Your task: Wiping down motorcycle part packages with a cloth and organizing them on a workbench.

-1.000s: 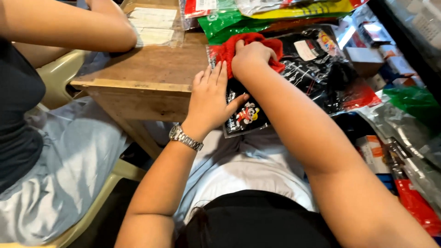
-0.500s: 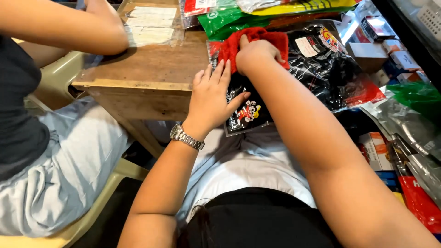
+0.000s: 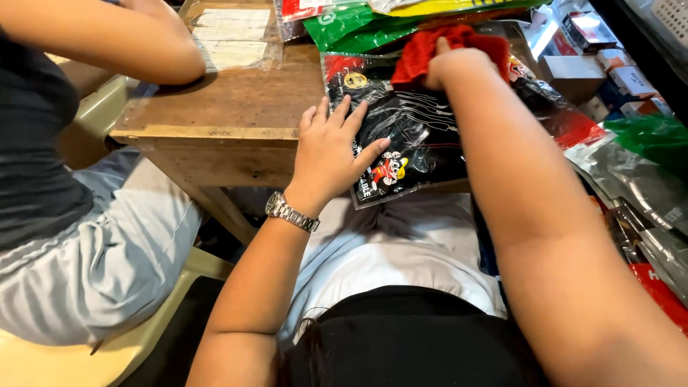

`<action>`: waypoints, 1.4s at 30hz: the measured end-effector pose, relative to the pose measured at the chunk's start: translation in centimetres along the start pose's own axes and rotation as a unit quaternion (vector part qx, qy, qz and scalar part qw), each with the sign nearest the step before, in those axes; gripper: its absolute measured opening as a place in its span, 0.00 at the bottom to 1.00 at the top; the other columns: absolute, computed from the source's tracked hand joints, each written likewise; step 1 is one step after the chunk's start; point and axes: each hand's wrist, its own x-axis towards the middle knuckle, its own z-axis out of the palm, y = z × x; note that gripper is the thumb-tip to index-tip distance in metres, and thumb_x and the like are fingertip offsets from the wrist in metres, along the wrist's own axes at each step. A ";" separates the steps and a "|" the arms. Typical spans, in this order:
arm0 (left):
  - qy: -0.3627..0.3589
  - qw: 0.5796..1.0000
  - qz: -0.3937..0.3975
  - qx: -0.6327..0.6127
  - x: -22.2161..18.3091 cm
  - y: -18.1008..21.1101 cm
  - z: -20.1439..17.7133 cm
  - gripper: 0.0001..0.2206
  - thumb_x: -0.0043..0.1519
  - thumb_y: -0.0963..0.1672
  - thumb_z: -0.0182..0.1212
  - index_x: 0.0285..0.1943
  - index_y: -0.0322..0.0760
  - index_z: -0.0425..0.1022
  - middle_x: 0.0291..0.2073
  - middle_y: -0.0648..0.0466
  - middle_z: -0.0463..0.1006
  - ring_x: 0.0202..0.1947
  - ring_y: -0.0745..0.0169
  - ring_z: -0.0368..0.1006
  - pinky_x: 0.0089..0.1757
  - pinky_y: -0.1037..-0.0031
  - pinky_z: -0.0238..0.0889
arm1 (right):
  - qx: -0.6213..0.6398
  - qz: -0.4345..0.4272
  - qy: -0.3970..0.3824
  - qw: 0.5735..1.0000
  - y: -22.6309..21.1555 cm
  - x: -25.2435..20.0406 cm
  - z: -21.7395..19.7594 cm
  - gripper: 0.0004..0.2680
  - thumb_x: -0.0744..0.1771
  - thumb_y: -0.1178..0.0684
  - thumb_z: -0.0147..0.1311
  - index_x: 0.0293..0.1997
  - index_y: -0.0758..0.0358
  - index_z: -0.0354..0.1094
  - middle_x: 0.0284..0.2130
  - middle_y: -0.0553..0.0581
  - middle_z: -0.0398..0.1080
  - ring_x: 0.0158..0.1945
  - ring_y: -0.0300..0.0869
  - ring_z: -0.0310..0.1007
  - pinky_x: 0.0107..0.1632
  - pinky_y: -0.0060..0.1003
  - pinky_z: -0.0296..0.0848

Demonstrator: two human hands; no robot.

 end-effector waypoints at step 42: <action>0.033 0.999 0.007 -0.006 -0.1 0.4 -0.1 0.31 0.65 0.61 0.52 0.64 0.37 0.76 0.63 0.40 0.74 0.66 0.28 0.62 0.63 0.52 0.47 | 0.250 -0.233 0.260 0.903 8.8 4.7 4.7 0.16 0.68 0.40 0.53 0.63 0.46 0.71 0.51 0.51 0.76 0.53 0.53 0.73 0.60 0.58 0.57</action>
